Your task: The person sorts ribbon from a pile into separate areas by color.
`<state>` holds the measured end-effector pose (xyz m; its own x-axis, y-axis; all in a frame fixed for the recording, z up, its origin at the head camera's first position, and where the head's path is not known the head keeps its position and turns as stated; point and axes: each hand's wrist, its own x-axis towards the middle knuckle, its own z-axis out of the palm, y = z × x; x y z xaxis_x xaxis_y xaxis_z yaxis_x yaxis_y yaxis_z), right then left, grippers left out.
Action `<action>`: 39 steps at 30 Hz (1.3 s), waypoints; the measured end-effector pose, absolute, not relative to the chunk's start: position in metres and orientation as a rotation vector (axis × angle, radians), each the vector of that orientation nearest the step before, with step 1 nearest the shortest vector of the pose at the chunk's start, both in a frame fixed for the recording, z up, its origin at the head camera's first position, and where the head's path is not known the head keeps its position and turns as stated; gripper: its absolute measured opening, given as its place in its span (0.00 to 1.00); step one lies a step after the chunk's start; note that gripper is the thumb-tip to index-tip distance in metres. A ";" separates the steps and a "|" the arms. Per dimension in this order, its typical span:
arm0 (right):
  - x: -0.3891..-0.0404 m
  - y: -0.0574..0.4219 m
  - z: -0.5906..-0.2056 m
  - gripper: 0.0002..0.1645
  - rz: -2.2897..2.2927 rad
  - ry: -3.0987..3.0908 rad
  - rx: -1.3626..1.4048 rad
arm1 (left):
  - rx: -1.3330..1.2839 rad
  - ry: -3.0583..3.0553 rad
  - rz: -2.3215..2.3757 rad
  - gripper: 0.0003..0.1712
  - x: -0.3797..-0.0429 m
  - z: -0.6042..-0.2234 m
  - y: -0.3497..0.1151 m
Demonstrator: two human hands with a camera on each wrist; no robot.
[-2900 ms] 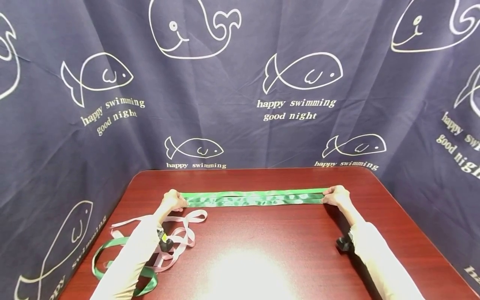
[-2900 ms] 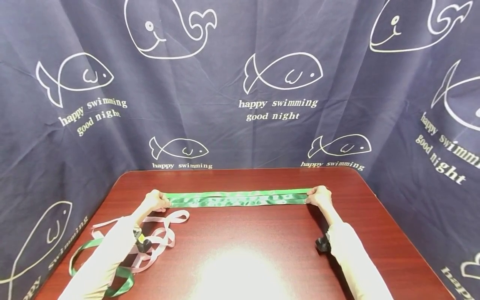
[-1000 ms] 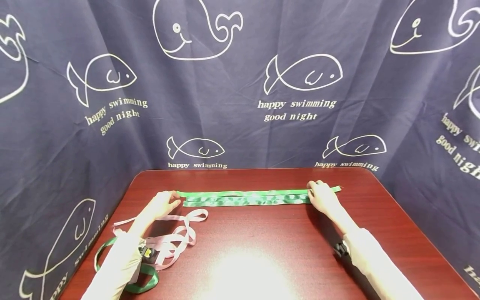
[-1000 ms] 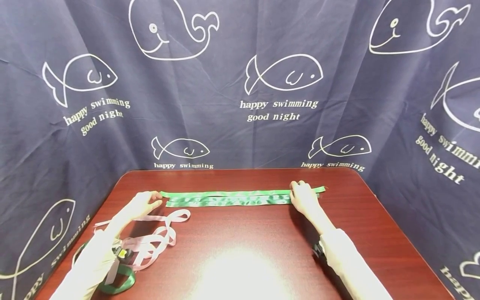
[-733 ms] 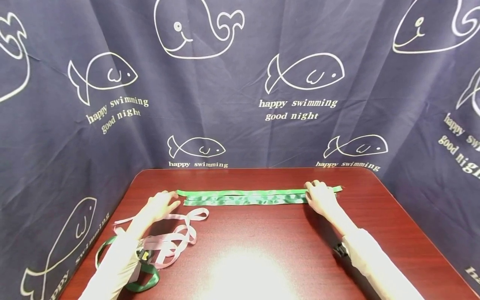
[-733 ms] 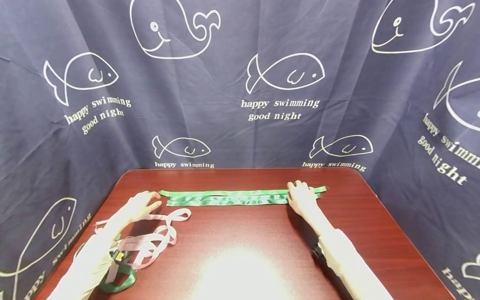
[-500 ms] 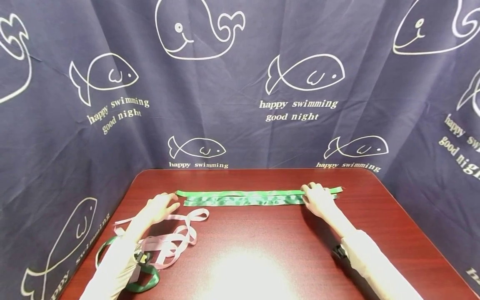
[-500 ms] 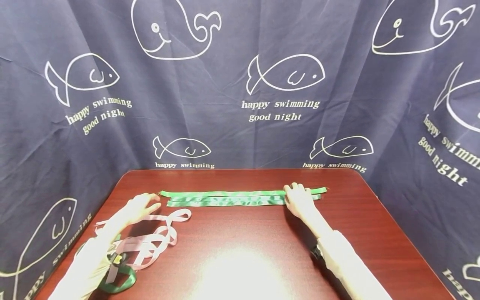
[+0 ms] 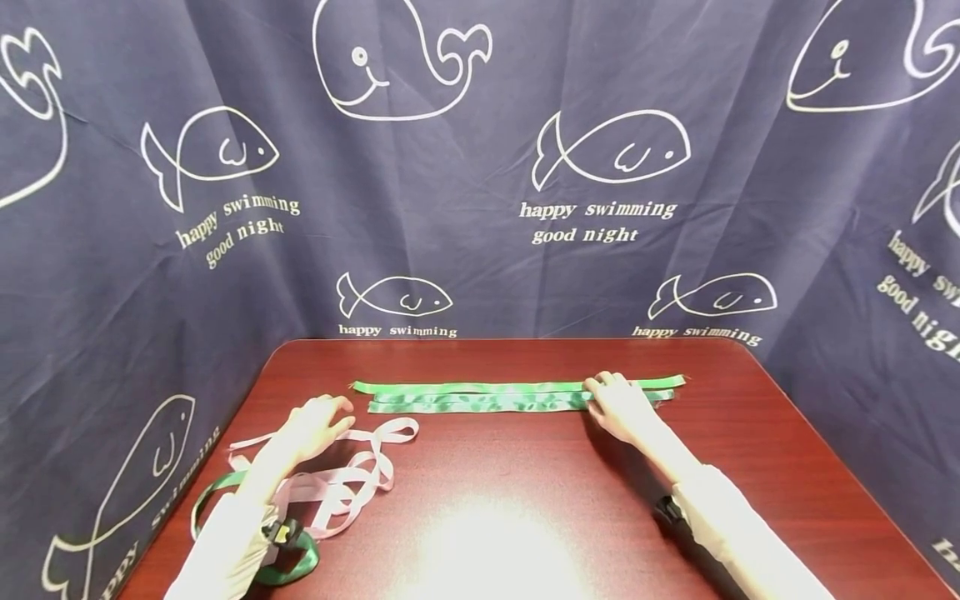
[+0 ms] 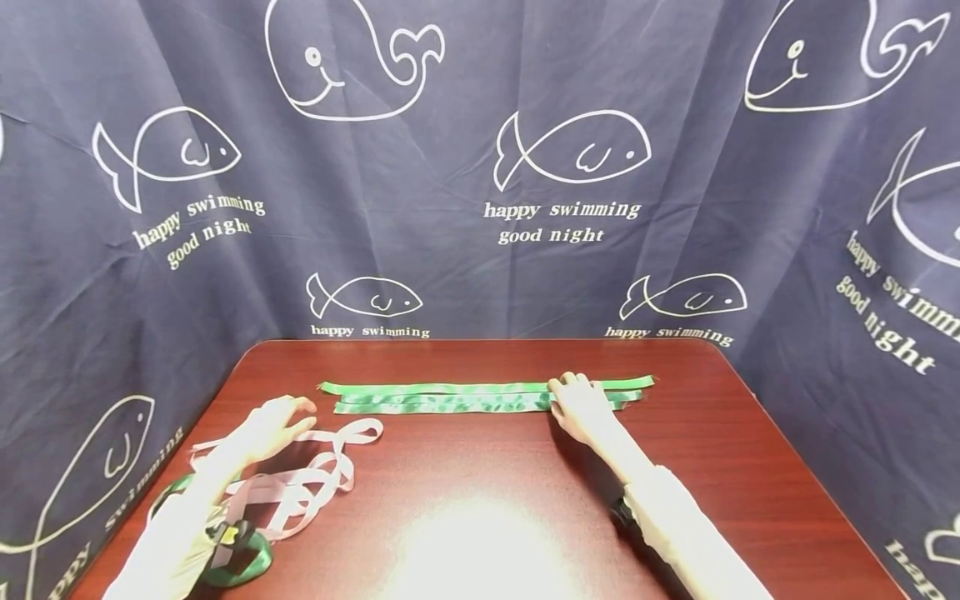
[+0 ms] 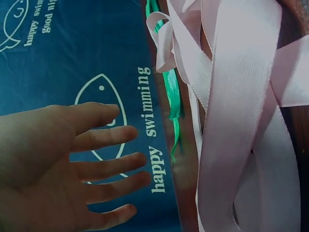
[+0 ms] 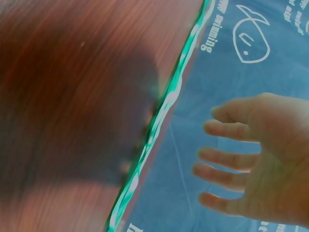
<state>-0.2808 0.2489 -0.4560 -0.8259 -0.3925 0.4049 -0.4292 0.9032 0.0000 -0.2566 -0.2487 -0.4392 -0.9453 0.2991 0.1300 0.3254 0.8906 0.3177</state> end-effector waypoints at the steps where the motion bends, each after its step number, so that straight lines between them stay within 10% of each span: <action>1: -0.280 0.247 -0.456 0.13 0.132 -2.660 0.607 | -0.496 -2.973 -0.525 0.13 -0.255 -0.439 -0.249; 39: -0.262 0.204 -0.460 0.10 0.391 -2.509 1.122 | -0.050 -2.966 -0.633 0.12 -0.205 -0.434 -0.302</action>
